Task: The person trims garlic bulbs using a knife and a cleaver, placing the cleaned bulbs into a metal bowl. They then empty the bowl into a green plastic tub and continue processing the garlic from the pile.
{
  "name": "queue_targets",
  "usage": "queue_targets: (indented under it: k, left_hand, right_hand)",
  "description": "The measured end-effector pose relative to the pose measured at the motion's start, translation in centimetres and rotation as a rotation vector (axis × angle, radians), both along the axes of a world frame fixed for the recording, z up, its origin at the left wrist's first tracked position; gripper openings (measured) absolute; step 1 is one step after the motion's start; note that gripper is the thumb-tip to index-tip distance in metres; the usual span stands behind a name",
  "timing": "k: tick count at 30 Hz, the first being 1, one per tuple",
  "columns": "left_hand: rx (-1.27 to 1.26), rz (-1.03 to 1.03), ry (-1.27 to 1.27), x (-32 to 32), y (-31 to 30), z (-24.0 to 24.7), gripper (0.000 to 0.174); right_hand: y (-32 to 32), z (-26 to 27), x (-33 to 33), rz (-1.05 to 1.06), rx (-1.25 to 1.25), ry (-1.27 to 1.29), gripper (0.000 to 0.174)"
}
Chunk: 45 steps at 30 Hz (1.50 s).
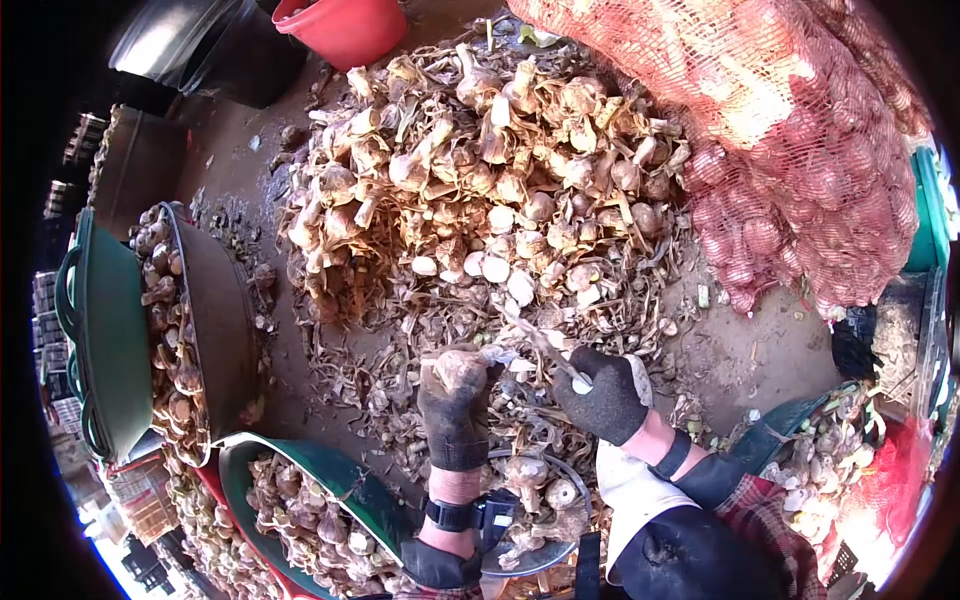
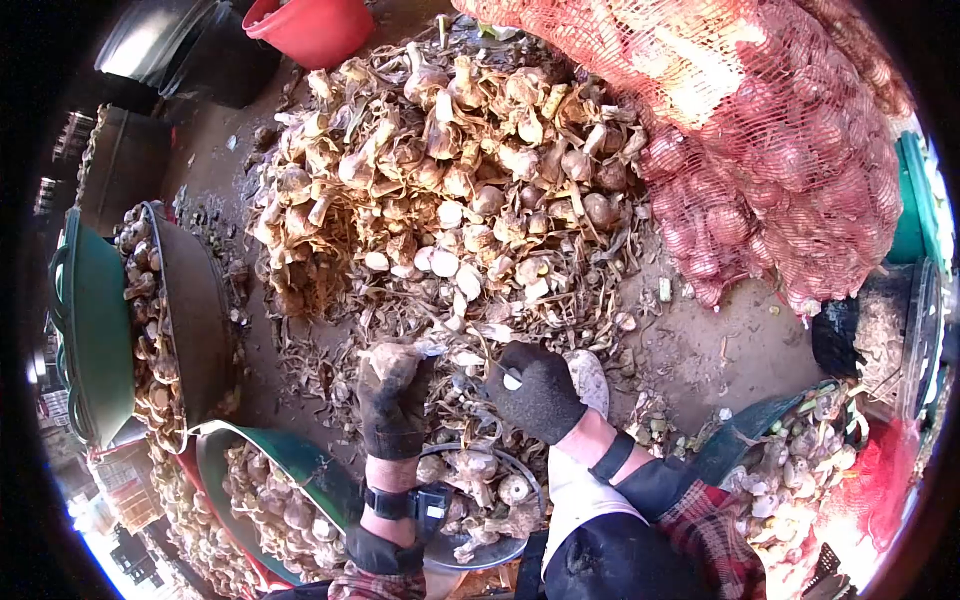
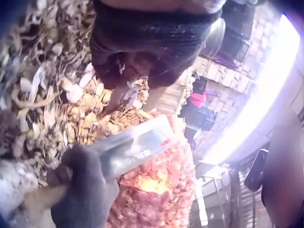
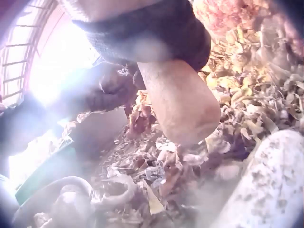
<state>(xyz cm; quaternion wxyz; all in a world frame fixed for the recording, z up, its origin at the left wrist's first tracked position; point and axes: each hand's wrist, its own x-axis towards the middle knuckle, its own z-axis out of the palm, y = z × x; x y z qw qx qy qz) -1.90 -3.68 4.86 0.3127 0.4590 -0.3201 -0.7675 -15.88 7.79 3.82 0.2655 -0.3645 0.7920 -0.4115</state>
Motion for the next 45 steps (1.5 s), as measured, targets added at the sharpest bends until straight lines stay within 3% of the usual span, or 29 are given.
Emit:
queue_targets:
  k: [2,3,5,6,8,9,10,12,14,15,16,17,18,19,20,22,24,26,27,30,31,32,34,36,38,40,42,44,45]
  left_hand:
    - [0.117,0.061,0.181,-0.8,1.6,-0.1,0.033]
    - [0.201,0.022,0.144,-0.5,2.2,0.3,0.035]
    - [0.469,0.057,0.393,0.8,3.3,-0.6,0.039]
    - [0.611,0.052,0.531,0.6,3.3,0.6,0.041]
    - [0.433,-0.456,0.726,2.7,4.1,-0.8,0.052]
    - [0.336,-0.818,0.550,2.6,2.6,2.2,0.067]
    - [0.274,-1.064,0.590,2.6,0.8,2.9,0.071]
    - [0.118,-1.214,0.249,5.1,-3.0,1.5,0.064]
    - [-0.362,-0.921,-0.322,9.3,-7.5,-3.9,0.039]
    - [-0.514,-0.601,-0.670,10.0,-9.9,-4.5,0.029]
    - [-0.481,-0.290,-0.591,12.7,-13.1,-8.2,0.028]
    - [-0.418,-0.108,-0.740,14.2,-16.3,-9.7,0.029]
    - [-0.226,0.132,-0.546,15.6,-19.2,-11.6,0.044]
    - [0.101,0.279,-0.539,15.0,-21.6,-11.1,0.058]
    - [0.105,0.281,-0.532,14.6,-23.3,-11.5,0.058]
    - [0.358,0.314,-0.390,13.6,-26.1,-13.5,0.066]
    - [0.359,0.258,-0.401,12.9,-27.0,-15.8,0.064]
    - [0.202,0.184,-0.309,13.2,-27.5,-17.4,0.057]
    - [0.206,0.245,-0.295,12.5,-26.1,-15.6,0.042]
    - [0.091,0.340,-0.142,15.2,-24.8,-18.1,0.034]
    - [-0.323,0.293,-0.155,14.9,-23.1,-17.9,0.037]
    - [-0.329,0.208,-0.217,11.8,-19.7,-12.0,0.050]
    - [-0.416,-0.059,-0.002,10.3,-15.3,-8.4,0.059]
    - [-0.600,-0.221,-0.415,7.9,-11.5,-6.2,0.065]
    - [-0.930,-0.390,-0.538,4.2,-7.0,-2.4,0.077]
    - [-1.137,-0.558,-0.596,3.0,-4.7,-2.3,0.080]
    - [-1.061,-0.730,-0.557,1.9,-3.0,-2.6,0.075]
    - [-0.795,-0.685,-0.468,2.6,-1.5,-2.4,0.066]
    - [-0.791,-0.691,-0.465,3.0,-1.2,-3.2,0.066]
  right_hand:
    - [-0.1,-0.6,0.4,0.001,-0.063,-0.015,0.014]
    - [0.1,-1.1,0.4,0.003,-0.061,-0.014,0.014]
    - [0.8,-2.2,0.4,0.044,-0.086,0.141,0.015]
    - [1.1,-2.7,0.5,0.092,0.028,0.110,0.015]
    - [2.6,-6.8,1.2,0.145,0.301,0.038,0.014]
    - [2.7,-6.2,1.2,0.219,0.288,0.024,0.014]
    - [2.6,-5.1,0.7,0.286,0.275,0.022,0.015]
    - [2.2,-4.9,0.5,0.361,0.318,0.027,0.013]
    - [2.1,-5.0,0.7,0.312,0.240,-0.019,0.014]
    - [2.1,-5.0,0.7,0.313,0.237,-0.020,0.014]
    - [2.0,-5.0,0.8,0.277,0.241,-0.039,0.015]
    - [1.9,-5.0,0.8,0.243,0.247,-0.057,0.017]
    - [1.9,-5.3,0.8,0.245,0.248,-0.050,0.017]
    - [1.8,-5.6,0.8,0.236,0.269,-0.062,0.018]
    - [1.8,-5.8,1.0,0.228,0.293,-0.075,0.020]
    - [1.3,-5.5,1.1,0.223,0.283,-0.064,0.021]
    - [1.2,-5.3,1.2,0.245,0.313,-0.025,0.020]
    - [1.2,-5.5,1.3,0.257,0.312,-0.001,0.019]
    - [1.3,-5.5,1.3,0.269,0.298,0.015,0.019]
    - [1.0,-5.1,1.3,0.231,0.231,0.005,0.018]
    - [0.8,-4.5,1.2,0.235,0.227,0.002,0.016]
    - [0.4,-4.1,1.2,0.236,0.226,-0.002,0.016]
    - [-0.6,-2.8,1.2,0.223,0.142,0.094,0.018]
    - [-1.5,-1.2,1.1,0.281,0.022,0.158,0.017]
    - [-2.5,0.2,0.8,0.382,-0.025,0.234,0.022]
    - [-3.2,1.1,0.9,0.371,-0.081,0.297,0.027]
    - [-2.9,1.2,0.6,0.396,-0.117,0.309,0.026]
    - [-2.0,1.0,0.2,0.406,-0.073,0.316,0.030]
    - [-1.7,0.9,-0.1,0.402,-0.067,0.314,0.030]
